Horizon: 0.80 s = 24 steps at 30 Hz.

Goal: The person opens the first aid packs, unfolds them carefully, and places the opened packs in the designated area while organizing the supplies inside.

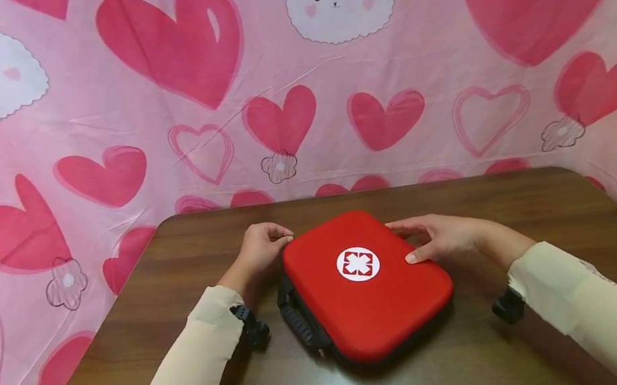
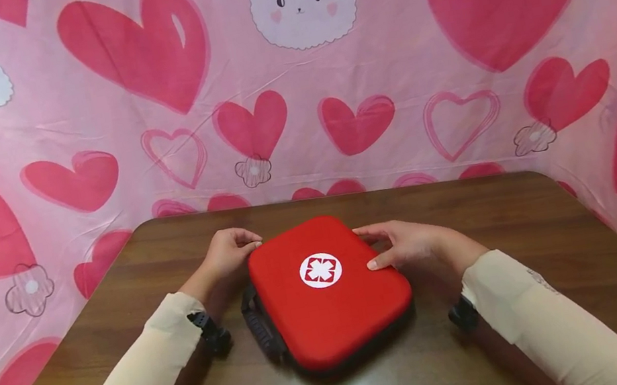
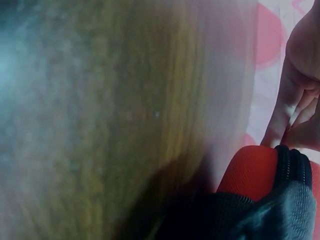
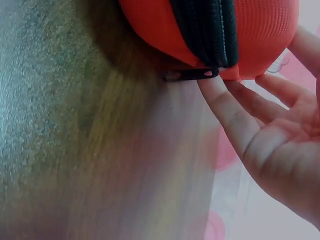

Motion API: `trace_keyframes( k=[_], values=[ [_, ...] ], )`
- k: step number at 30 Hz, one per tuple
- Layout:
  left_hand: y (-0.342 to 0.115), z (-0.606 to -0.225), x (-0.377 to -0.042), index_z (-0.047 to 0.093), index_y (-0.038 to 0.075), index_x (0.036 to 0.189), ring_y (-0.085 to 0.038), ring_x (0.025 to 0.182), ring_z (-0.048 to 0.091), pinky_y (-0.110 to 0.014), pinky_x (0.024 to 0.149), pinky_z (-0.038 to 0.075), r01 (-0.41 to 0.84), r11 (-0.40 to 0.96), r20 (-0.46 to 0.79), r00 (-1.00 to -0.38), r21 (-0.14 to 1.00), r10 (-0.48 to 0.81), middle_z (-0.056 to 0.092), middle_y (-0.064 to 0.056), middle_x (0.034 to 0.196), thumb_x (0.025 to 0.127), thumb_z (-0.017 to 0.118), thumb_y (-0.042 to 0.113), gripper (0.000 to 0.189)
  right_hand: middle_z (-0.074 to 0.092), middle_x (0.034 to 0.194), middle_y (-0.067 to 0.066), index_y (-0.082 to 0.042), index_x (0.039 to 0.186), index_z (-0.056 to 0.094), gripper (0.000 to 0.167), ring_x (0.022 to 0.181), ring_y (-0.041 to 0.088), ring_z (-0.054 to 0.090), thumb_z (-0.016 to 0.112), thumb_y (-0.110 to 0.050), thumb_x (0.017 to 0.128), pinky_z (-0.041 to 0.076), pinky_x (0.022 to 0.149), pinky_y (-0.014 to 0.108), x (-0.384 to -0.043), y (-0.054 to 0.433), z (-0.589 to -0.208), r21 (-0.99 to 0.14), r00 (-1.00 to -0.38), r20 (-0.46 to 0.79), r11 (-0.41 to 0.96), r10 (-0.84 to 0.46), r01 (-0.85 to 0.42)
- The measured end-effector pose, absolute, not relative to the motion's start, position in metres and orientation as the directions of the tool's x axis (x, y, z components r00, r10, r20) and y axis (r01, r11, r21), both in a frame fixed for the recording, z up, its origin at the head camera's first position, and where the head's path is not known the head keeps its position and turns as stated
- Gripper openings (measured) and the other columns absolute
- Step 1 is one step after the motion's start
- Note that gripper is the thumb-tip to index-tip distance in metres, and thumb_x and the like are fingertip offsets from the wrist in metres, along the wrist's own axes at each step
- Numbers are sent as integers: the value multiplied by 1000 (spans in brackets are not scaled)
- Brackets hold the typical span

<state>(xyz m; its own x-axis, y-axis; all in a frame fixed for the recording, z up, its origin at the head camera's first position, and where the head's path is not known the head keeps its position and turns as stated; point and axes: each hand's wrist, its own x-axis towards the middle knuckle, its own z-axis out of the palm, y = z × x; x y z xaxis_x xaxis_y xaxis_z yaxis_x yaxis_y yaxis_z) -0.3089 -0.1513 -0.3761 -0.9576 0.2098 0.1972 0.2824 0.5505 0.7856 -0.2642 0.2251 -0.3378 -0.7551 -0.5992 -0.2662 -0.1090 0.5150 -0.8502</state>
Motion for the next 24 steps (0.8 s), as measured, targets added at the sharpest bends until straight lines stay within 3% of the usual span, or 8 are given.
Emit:
trace_keyframes(
  k=[5, 9, 16, 19, 24],
  values=[
    [-153, -378, -308, 75, -1, 90, -19, 71, 61, -29, 67, 54, 253, 556, 193, -967, 792, 165, 72, -8, 81, 88, 71, 7, 9, 56, 131, 16, -4, 144, 45, 68, 107, 28, 59, 73, -29, 87, 57, 80, 37, -254, 225, -336, -800, -835, -193, 576, -515, -170],
    [-156, -380, -308, 74, -2, 92, -19, 69, 61, -29, 65, 54, 225, 548, 183, -974, 806, 131, 72, -10, 80, 89, 69, 6, 10, 64, 115, 15, 1, 135, 52, 59, 86, 22, 65, 74, -28, 88, 58, 69, 35, -239, 222, -336, -770, -883, -136, 609, -450, -192],
    [-160, -383, -307, 75, 0, 92, -22, 72, 61, -31, 65, 53, 174, 587, 211, -977, 790, 6, 71, -11, 82, 90, 68, 9, 12, 65, 107, 16, 6, 121, 58, 53, 80, 20, 64, 77, -26, 85, 58, 65, 35, -208, 215, -337, -764, -959, -85, 635, -272, -112],
    [-160, -384, -306, 75, -1, 91, -23, 71, 60, -30, 63, 51, 172, 608, 235, -972, 775, -25, 72, -12, 81, 89, 68, 9, 13, 63, 109, 19, 8, 123, 55, 58, 80, 21, 64, 77, -29, 85, 58, 66, 36, -200, 211, -338, -781, -977, -102, 624, -188, -38],
    [-158, -386, -305, 74, -2, 89, -16, 61, 57, -25, 56, 49, 155, 599, 236, -970, 786, -59, 70, -10, 74, 88, 67, 6, 11, 48, 132, 32, 10, 140, 36, 81, 89, 29, 67, 76, -35, 85, 59, 73, 38, -196, 207, -341, -827, -985, -142, 559, -94, 66]
  ],
)
